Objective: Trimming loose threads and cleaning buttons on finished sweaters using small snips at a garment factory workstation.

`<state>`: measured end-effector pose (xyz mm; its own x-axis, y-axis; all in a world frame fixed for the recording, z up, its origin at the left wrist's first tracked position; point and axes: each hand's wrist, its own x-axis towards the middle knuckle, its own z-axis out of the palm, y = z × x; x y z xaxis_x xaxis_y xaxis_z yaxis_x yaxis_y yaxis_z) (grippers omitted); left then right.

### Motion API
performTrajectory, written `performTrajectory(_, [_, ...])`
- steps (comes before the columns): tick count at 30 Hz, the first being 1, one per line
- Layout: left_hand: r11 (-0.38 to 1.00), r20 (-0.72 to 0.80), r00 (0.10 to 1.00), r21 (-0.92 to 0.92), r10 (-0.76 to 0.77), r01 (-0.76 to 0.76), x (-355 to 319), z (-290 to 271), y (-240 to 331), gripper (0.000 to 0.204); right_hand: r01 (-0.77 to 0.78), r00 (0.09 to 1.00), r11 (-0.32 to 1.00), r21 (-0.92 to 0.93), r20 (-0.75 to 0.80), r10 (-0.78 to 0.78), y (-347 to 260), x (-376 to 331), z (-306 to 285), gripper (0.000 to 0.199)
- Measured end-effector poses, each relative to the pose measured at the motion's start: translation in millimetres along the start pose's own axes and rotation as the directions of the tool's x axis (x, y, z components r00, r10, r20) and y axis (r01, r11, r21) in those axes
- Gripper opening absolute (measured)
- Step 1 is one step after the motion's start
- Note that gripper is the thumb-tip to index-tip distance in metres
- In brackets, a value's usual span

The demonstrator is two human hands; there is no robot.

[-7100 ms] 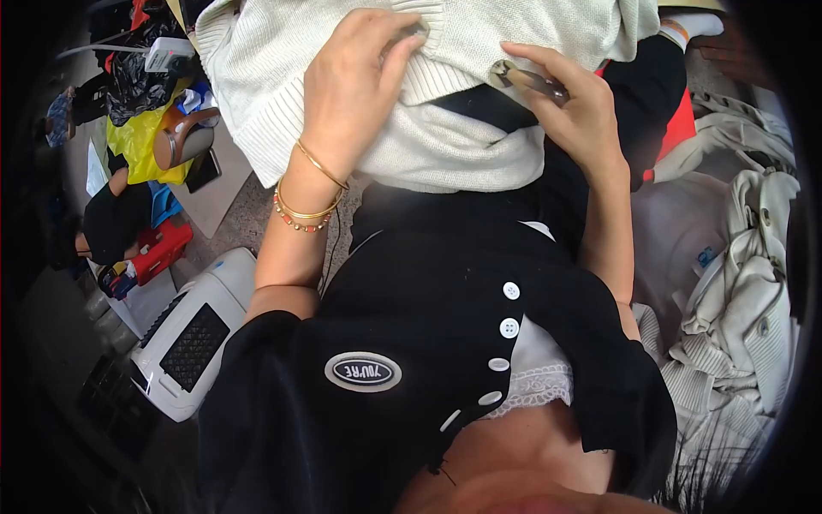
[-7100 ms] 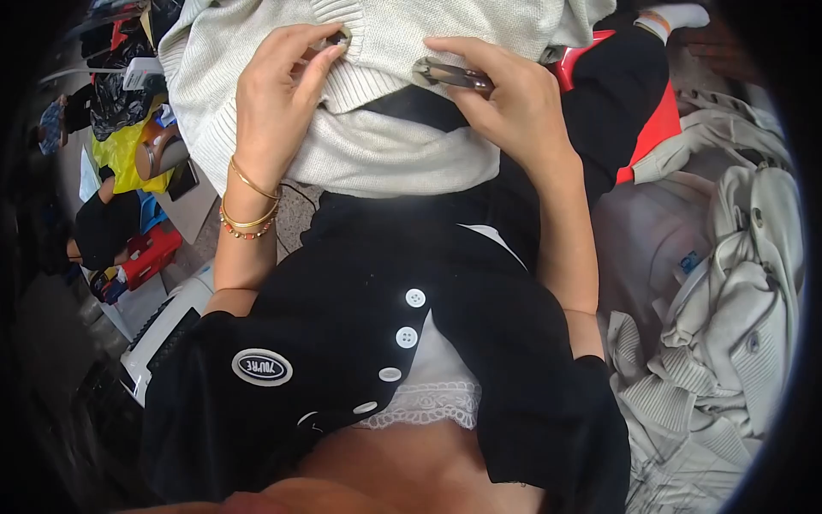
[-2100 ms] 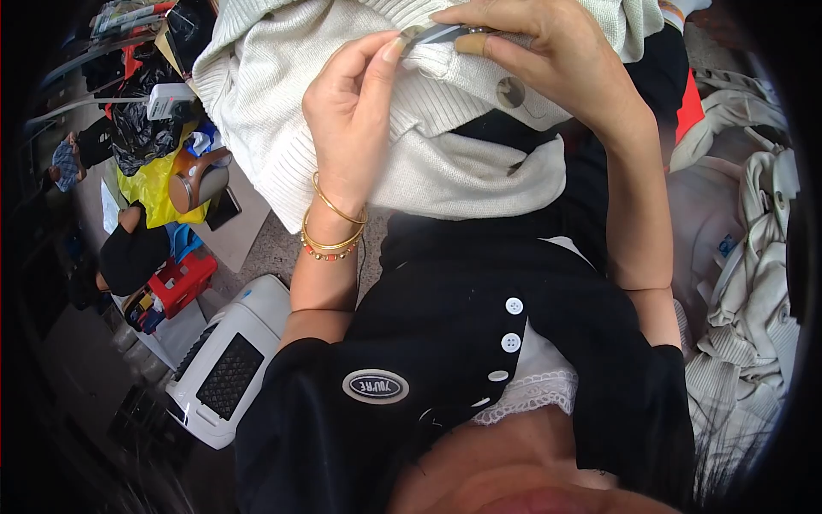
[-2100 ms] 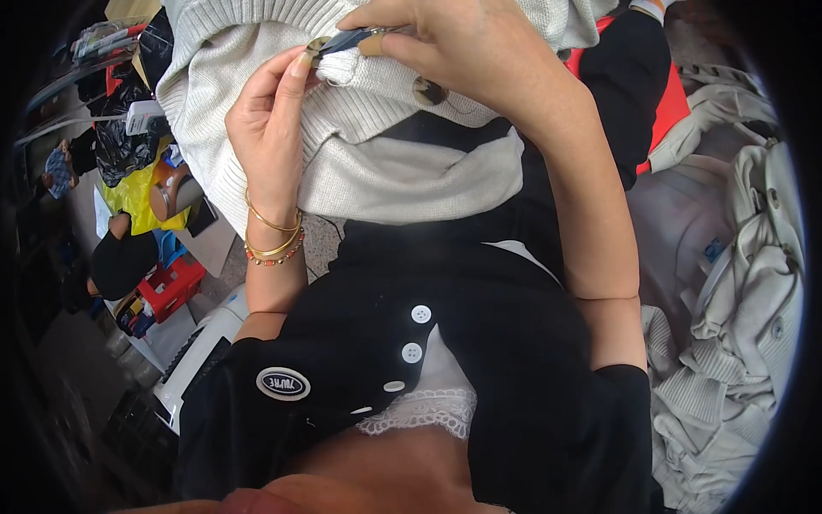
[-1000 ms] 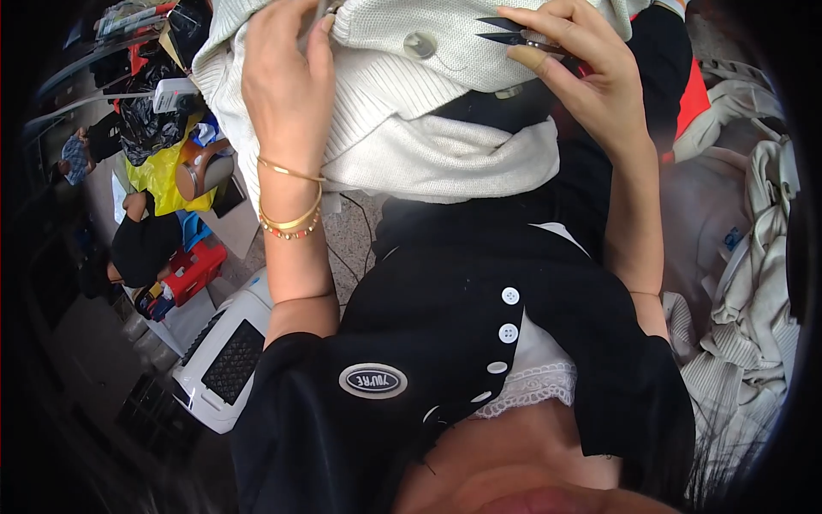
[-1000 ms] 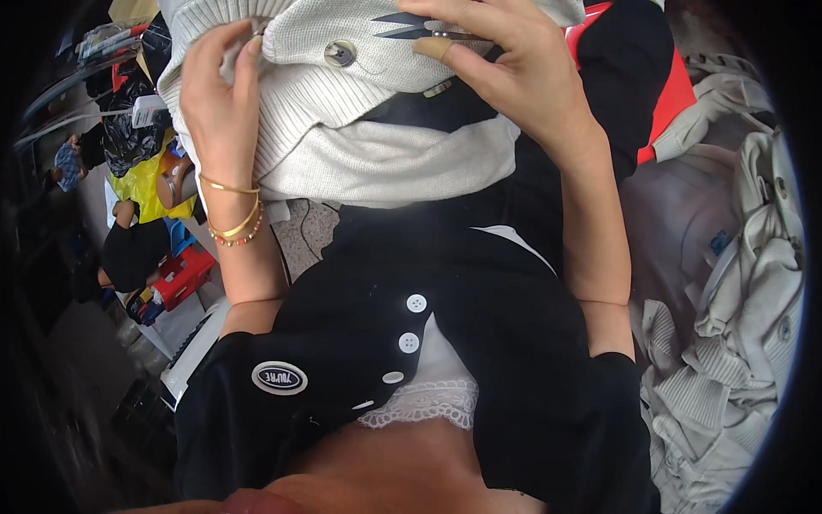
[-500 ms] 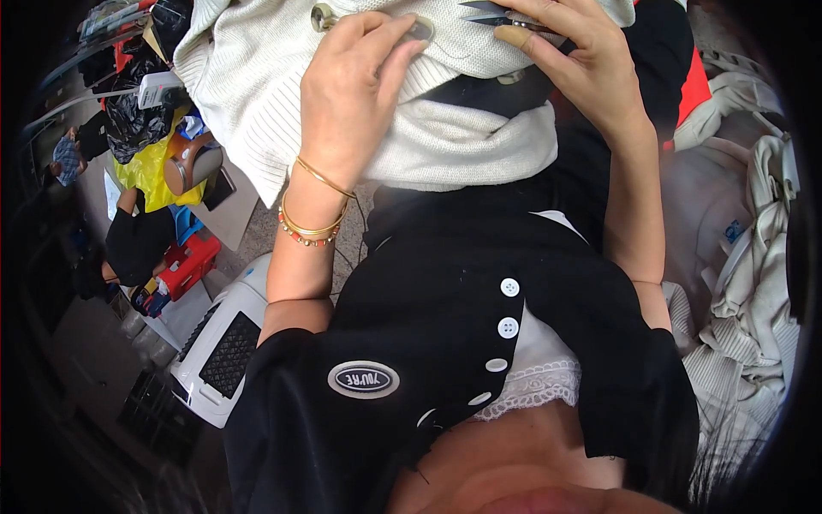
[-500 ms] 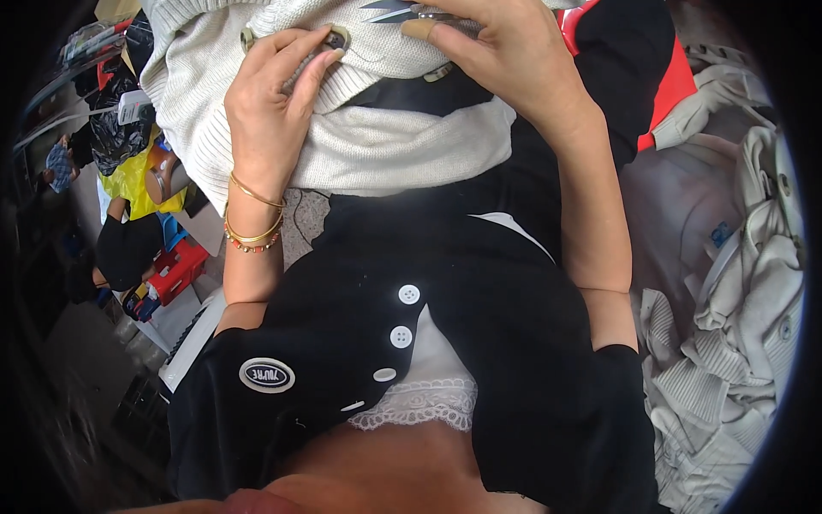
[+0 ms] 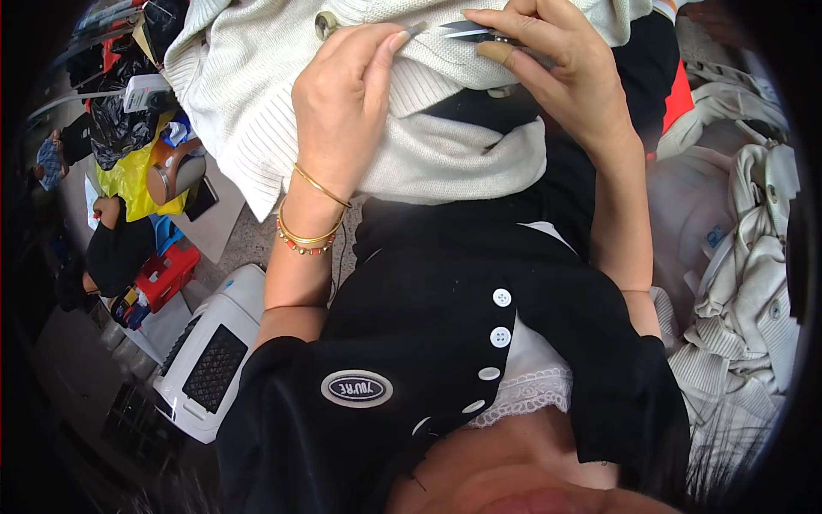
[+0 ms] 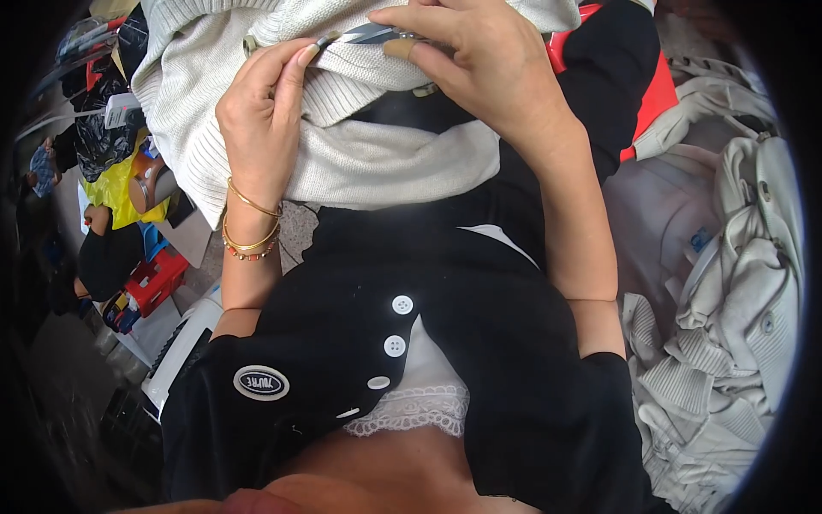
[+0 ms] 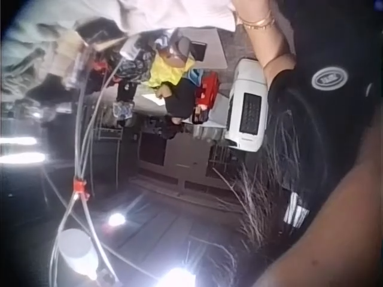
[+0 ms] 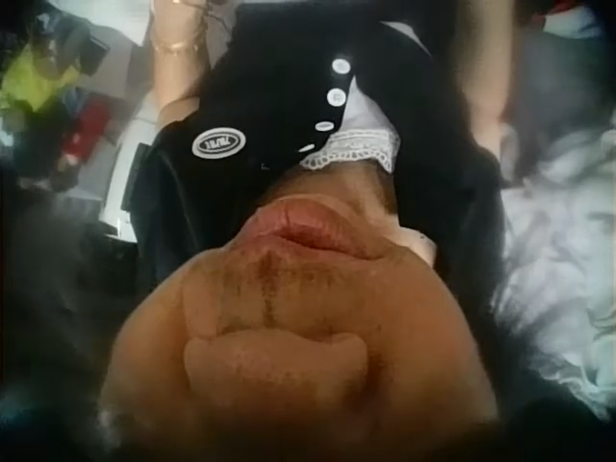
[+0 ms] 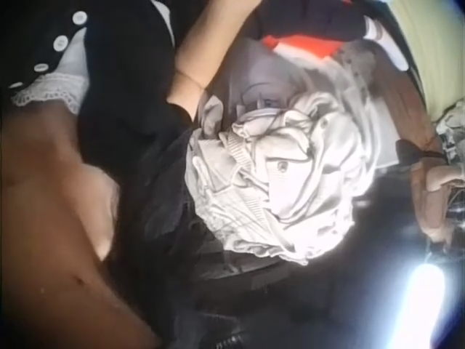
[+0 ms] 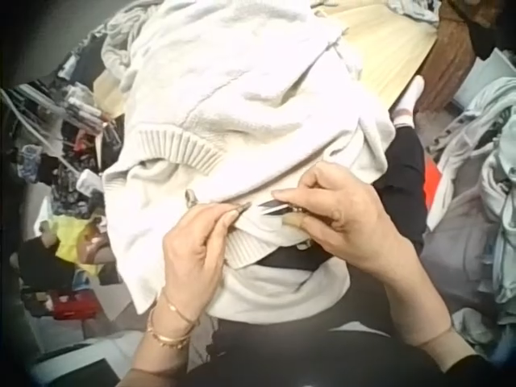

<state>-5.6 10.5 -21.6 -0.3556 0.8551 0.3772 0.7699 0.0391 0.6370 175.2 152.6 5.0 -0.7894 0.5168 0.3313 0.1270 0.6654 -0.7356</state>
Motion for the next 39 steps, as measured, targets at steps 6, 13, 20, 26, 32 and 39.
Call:
performTrajectory(6, [0.996,0.014,0.997,-0.043,-0.075,0.075,-1,-2,2,0.016,-0.017,1.000,0.998,-0.052,-0.022,0.016,-5,6,8,0.030])
performTrajectory(13, [0.999,-0.043,0.999,-0.032,-0.023,0.022,-2,-1,2,0.015,-0.048,0.999,0.997,-0.052,0.000,0.048,-11,10,11,0.029])
performTrajectory(20, [0.999,-0.061,0.998,-0.032,0.004,-0.006,-3,0,1,0.016,-0.047,0.999,0.997,-0.054,0.002,0.047,-7,9,13,0.028])
performTrajectory(26, [0.999,-0.067,0.998,-0.031,0.017,-0.019,-4,0,1,0.015,-0.075,0.997,0.996,-0.048,-0.001,0.075,-9,9,13,0.027])
performTrajectory(32, [0.999,-0.061,0.998,-0.046,0.015,-0.018,-5,1,1,0.015,-0.029,0.999,0.998,-0.056,0.016,0.030,-7,10,14,0.029])
performTrajectory(39, [0.990,-0.078,0.997,-0.142,-0.026,0.015,-4,2,-2,0.011,-0.021,0.999,1.000,-0.023,0.044,0.022,-5,10,13,0.031])
